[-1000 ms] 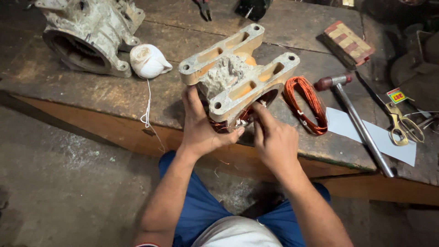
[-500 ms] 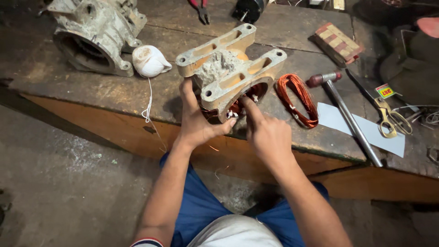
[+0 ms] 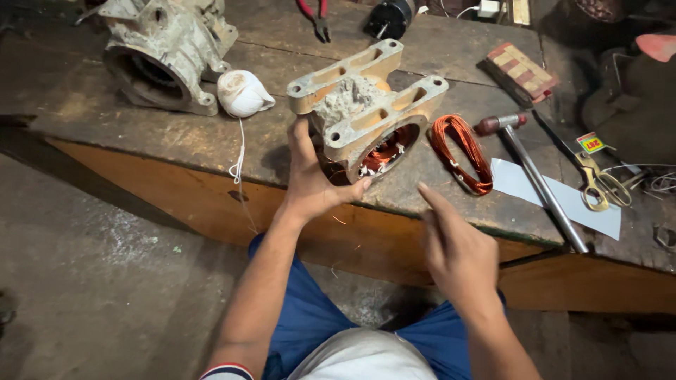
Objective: The person is repairing a motor component by inserting copper wire coils into a stator housing. They use a hammer to tap the coils into place, tie them with white string, and trim the excess with scissors.
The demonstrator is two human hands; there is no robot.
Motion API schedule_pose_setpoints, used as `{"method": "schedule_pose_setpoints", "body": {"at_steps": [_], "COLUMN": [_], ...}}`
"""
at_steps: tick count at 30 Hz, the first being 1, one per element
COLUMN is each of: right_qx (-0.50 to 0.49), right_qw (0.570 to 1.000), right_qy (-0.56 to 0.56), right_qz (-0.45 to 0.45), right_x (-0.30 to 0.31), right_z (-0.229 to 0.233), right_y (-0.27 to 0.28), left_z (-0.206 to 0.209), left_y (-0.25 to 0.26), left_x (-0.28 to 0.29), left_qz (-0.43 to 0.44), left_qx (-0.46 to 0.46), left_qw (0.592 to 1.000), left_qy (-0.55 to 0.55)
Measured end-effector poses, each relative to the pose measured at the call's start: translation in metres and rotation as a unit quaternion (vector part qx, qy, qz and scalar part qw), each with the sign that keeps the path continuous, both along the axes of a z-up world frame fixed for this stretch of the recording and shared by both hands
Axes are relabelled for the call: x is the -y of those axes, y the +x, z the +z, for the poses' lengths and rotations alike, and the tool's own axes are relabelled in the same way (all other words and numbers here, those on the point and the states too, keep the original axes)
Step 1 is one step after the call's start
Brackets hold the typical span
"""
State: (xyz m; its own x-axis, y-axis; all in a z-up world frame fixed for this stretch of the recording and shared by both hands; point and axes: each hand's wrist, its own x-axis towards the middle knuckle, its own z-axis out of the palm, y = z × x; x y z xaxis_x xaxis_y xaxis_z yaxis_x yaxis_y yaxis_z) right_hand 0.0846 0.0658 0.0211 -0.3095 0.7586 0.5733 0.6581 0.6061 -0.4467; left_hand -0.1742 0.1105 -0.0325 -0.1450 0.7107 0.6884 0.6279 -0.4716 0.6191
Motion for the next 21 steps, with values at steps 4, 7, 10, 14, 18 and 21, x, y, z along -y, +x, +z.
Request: {"method": "schedule_pose_setpoints", "body": {"at_steps": [4,7,10,14,18,21], "right_qx": [-0.016,-0.030,-0.026,0.014,0.025,-0.013], "right_qw": [0.994,0.980,0.975,0.976,0.979,0.986], "right_qy": [-0.060,-0.113,-0.106,-0.047,-0.015,0.035], "right_qz": [-0.094,-0.160,-0.195,-0.214,-0.202,-0.161], "right_x": [0.026,0.031,0.026,0.009,-0.004,-0.010], "right_z": [-0.003,-0.008,-0.014,-0.025,-0.038,-0.045], "right_y": [0.040,0.062,0.078,0.088,0.081,0.078], "left_z": [0.002,0.000,-0.002,0.000,0.002,0.004], "left_y": [0.001,0.006,0.013,0.016,0.007,-0.001], "left_x": [0.005,0.009,0.013,0.012,0.010,0.008], "left_qz": [-0.006,0.019,0.027,0.034,0.031,-0.043], "left_qx": [0.019,0.008,0.015,0.001,-0.039,0.032], "left_qw": [1.000,0.999,0.999,0.999,0.999,0.998], "left_qy": [-0.023,-0.027,-0.029,-0.008,-0.014,-0.038]}}
